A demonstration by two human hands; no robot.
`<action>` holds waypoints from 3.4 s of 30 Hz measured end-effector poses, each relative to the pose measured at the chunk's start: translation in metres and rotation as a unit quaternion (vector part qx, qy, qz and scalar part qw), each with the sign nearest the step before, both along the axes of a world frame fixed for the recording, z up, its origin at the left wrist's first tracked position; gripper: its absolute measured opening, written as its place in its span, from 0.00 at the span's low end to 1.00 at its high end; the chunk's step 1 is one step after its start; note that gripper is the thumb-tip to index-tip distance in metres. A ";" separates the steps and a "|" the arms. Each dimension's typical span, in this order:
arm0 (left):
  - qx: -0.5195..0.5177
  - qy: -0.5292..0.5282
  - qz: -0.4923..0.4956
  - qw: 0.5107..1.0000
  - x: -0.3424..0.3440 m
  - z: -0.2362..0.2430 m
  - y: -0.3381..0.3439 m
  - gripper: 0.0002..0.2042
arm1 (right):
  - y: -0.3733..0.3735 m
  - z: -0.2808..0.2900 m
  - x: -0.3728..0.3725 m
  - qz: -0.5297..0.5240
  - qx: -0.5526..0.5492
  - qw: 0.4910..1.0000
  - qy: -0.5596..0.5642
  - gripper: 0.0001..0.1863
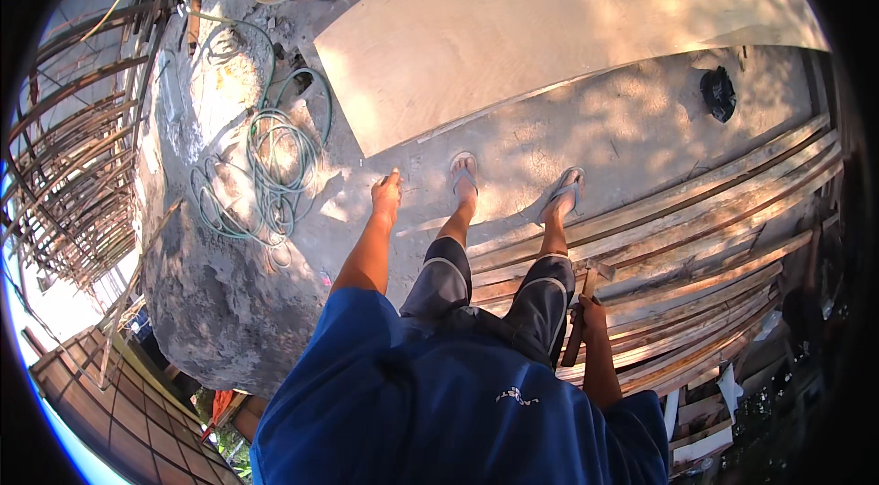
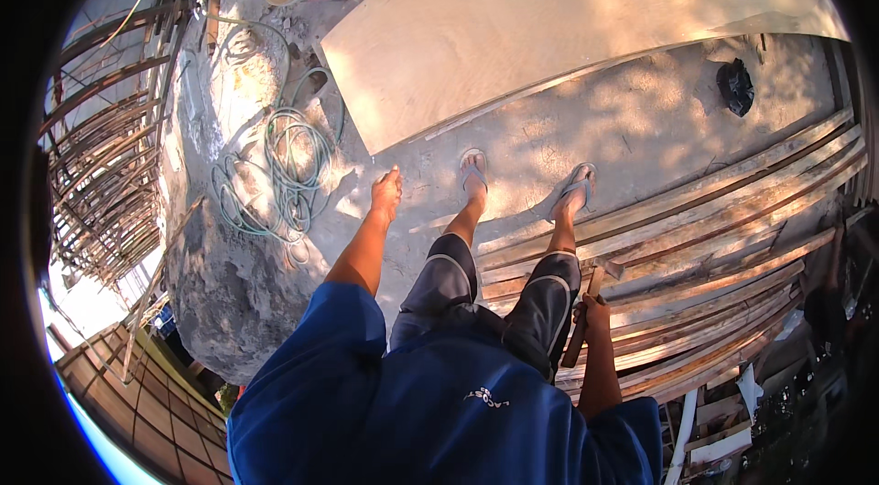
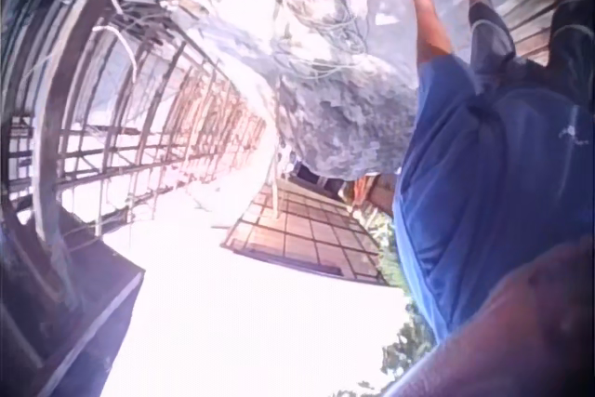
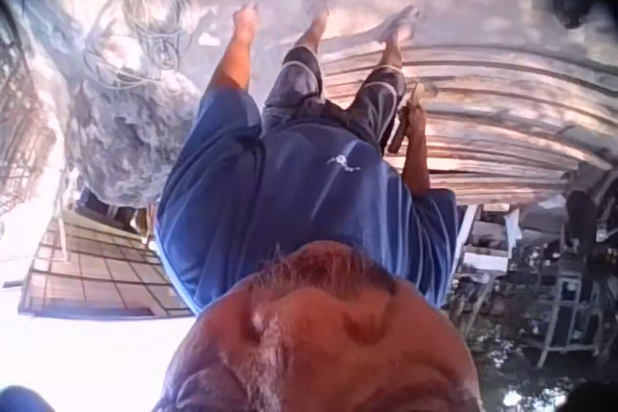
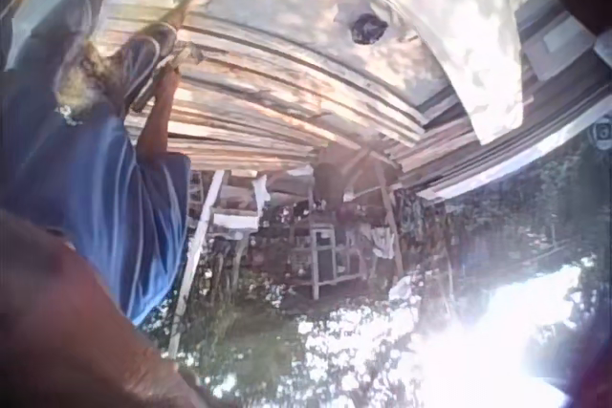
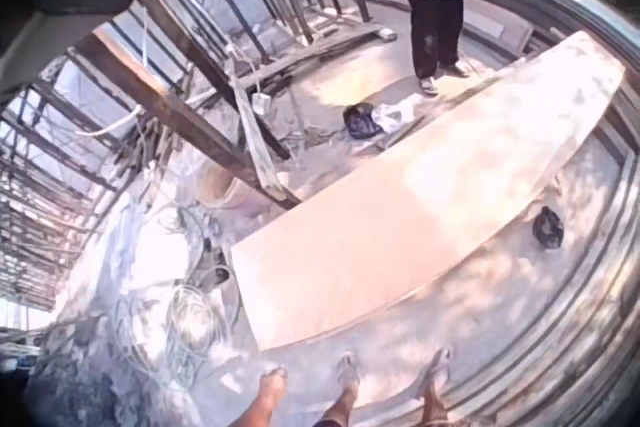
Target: The person constructs a wooden frame by hammering nails into plywood and timber planks, then aligns and lifts the assembled structure with the help of others.
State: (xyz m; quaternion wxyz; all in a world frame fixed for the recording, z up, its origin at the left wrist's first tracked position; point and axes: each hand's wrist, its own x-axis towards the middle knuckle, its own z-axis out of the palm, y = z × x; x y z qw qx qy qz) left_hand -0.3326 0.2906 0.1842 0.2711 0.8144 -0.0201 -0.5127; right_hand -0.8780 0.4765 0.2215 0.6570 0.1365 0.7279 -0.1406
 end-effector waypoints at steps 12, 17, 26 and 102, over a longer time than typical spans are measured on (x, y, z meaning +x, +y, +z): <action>0.069 0.134 -0.179 0.972 -0.038 0.082 0.013 0.17 | -0.042 0.048 0.067 0.101 -0.094 0.990 -0.014 0.08; 0.095 0.153 -0.213 0.960 -0.034 0.100 0.007 0.15 | -0.070 0.064 0.062 0.074 -0.147 0.986 -0.028 0.10; 0.139 0.235 -0.167 0.947 -0.149 0.102 -0.012 0.16 | -0.011 0.088 -0.049 0.083 -0.128 0.987 0.056 0.16; 0.054 -0.001 -0.846 0.530 -0.614 -0.052 -0.268 0.22 | -0.439 -0.358 -0.488 -0.183 -0.183 0.921 0.292 0.28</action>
